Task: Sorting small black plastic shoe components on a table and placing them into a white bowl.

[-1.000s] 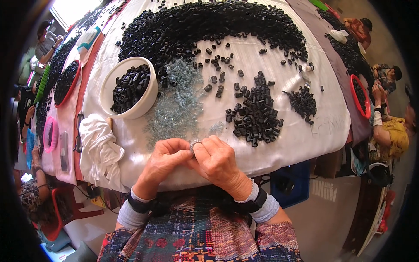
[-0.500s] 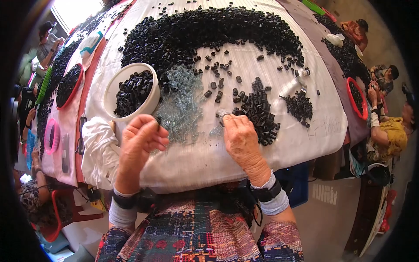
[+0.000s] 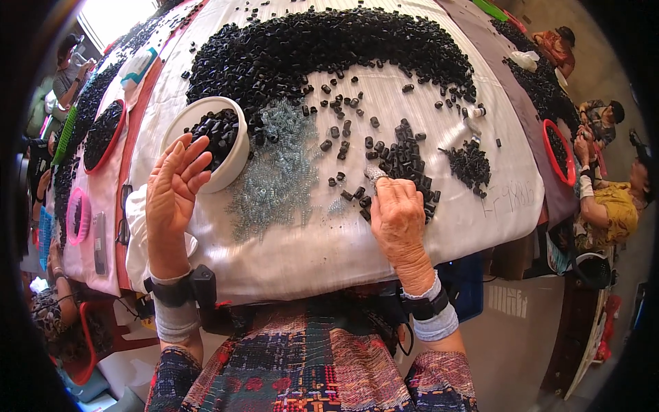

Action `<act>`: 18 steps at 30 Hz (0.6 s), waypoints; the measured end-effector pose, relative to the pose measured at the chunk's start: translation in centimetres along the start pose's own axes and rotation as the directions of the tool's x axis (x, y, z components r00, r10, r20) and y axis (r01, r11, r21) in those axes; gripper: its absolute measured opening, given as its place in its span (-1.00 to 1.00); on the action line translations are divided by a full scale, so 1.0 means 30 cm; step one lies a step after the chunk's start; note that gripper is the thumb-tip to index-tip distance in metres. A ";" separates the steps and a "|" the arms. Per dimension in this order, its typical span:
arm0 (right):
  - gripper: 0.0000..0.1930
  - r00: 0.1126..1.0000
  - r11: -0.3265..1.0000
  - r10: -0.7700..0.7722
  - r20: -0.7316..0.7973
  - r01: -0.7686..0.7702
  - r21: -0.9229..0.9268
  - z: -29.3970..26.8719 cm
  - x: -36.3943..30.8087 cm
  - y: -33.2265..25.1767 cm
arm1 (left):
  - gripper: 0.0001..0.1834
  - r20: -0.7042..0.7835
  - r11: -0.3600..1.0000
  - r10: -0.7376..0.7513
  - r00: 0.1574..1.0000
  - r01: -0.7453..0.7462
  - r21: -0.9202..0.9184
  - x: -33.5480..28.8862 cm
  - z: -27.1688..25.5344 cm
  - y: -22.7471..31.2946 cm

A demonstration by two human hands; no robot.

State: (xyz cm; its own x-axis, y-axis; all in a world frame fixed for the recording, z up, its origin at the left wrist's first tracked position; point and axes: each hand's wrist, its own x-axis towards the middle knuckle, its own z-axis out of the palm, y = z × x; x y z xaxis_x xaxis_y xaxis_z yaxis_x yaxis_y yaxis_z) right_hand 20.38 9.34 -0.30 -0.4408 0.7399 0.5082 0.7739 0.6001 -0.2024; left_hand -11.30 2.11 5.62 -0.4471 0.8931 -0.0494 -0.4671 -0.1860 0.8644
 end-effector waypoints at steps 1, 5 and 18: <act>-0.66 0.999 0.999 -0.028 -0.025 0.028 0.018 -0.002 0.005 -0.002 | -0.69 0.024 1.000 0.001 1.000 -0.001 0.009 -0.006 -0.009 -0.003; -0.66 0.997 0.996 -0.074 0.000 0.074 0.046 -0.004 0.028 -0.018 | -0.74 0.081 0.998 -0.056 0.995 0.057 -0.013 -0.071 0.013 -0.038; -0.65 0.997 0.997 -0.068 0.026 0.067 0.030 0.048 0.050 -0.068 | -0.69 0.307 0.835 -0.549 0.777 0.504 0.219 -0.219 0.111 -0.237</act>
State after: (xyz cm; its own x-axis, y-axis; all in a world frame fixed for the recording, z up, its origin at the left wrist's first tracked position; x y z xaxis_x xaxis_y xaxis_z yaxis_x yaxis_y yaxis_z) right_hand 17.48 9.67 -0.35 -0.5039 0.7054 0.4985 0.7289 0.6569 -0.1928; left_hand -2.50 -1.07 1.45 0.1435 0.9220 -0.3598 -0.4486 0.3846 0.8067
